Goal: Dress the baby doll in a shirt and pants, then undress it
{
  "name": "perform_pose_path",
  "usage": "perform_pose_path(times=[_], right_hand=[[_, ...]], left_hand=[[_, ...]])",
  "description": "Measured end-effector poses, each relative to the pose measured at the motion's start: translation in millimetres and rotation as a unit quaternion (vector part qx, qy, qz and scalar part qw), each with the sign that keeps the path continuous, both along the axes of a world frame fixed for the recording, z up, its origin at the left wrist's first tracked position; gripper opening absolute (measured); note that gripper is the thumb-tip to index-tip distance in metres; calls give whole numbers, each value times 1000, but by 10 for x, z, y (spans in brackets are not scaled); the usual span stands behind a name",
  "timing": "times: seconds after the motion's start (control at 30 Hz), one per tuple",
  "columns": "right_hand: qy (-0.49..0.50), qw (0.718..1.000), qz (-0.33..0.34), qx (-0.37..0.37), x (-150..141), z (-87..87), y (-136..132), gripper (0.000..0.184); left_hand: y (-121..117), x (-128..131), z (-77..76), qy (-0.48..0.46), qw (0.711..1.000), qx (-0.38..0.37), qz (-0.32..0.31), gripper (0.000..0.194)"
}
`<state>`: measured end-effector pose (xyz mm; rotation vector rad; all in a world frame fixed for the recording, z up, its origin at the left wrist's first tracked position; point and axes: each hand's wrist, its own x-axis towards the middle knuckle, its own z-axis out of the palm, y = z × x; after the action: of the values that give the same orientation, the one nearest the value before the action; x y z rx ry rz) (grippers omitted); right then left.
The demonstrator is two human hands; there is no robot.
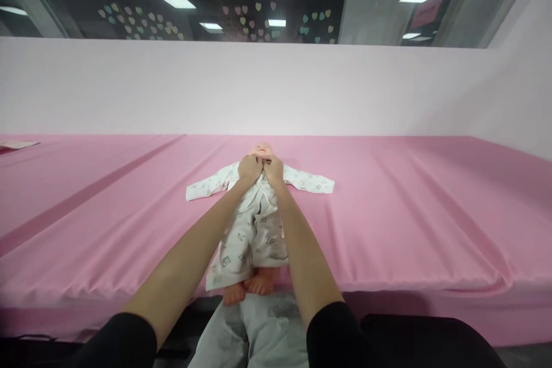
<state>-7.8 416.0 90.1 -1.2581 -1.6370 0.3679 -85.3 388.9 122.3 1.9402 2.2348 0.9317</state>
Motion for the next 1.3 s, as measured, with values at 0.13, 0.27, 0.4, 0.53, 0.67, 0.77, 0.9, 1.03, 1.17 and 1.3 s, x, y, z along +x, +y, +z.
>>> perform_pose_path(times=[0.13,0.27,0.4,0.53,0.67,0.77,0.9,1.03,1.17,1.3], right_hand=[[-19,1000,11,20,29,-50,38,21],[-44,998,5,33,14,-50,90,12],[-73,996,-10,49,2,-87,107,6],[-81,994,-28,63,-6,-119,118,9],[-80,994,-31,70,-17,-128,126,10],[-78,994,-28,76,-20,-128,123,10],[-77,993,-30,79,-16,-129,117,10],[-76,994,-40,73,-12,-123,109,12],[-81,993,-44,72,-13,-107,88,12],[-88,992,-41,81,-21,-95,67,13]], left_hand=[[35,-95,-81,-19,1000,14,-11,28],[59,-140,-111,-55,998,29,-30,27],[73,-158,-139,-115,991,61,-32,25],[84,-169,-149,-106,992,54,-35,26],[96,-186,-145,-88,994,29,-51,28],[94,-193,-136,-82,995,20,-51,29],[66,-175,-120,-75,996,16,-47,29],[37,-143,-110,-63,997,9,-39,30],[30,-126,-107,-47,998,5,-31,30],[27,-116,-107,-37,999,5,-24,30]])
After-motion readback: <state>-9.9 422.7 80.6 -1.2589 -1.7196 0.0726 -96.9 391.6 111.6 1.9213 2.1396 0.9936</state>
